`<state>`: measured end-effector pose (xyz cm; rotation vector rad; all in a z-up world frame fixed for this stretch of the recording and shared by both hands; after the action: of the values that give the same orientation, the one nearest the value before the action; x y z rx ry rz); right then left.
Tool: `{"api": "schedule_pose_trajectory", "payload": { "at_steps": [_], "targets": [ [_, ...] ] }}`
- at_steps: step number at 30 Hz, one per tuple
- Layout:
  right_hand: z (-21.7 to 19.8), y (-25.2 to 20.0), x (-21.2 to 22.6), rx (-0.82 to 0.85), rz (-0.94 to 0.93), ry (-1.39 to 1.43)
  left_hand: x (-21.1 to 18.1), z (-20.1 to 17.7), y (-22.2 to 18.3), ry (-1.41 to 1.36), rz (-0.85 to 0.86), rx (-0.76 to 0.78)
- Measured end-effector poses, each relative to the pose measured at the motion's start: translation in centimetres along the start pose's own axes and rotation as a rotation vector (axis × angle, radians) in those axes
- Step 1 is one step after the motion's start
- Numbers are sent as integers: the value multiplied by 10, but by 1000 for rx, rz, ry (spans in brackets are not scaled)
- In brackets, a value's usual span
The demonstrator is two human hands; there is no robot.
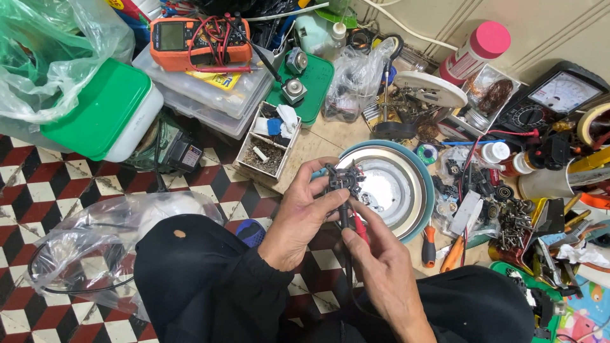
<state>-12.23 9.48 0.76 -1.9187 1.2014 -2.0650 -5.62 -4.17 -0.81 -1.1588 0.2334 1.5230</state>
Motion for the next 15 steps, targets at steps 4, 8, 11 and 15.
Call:
{"api": "schedule_pose_trajectory", "payload": {
  "at_steps": [4, 8, 11, 15],
  "targets": [
    [-16, -18, -8, -112, 104, -84, 2, -1, 3, -74, 30, 17],
    [-52, -36, -16, -256, -35, -60, 2, -1, 4, -88, 23, 32],
    [-85, -76, 51, -440, -498, -641, 1, 1, 4, -103, 25, 48],
    [-91, -107, 111, -479, -780, -1030, 0, 1, 2, -104, 23, 71]
  ]
}}
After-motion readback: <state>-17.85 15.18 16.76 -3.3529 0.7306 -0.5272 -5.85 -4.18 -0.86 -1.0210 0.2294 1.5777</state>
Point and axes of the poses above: each hand's wrist, its own y-axis towards the middle knuckle, its own z-axis out of the palm, x = y × z, the point moved 10 cm from there along y, towards the middle knuckle, and after that the axes turned 15 degrees about x, right-handed, at the moved point
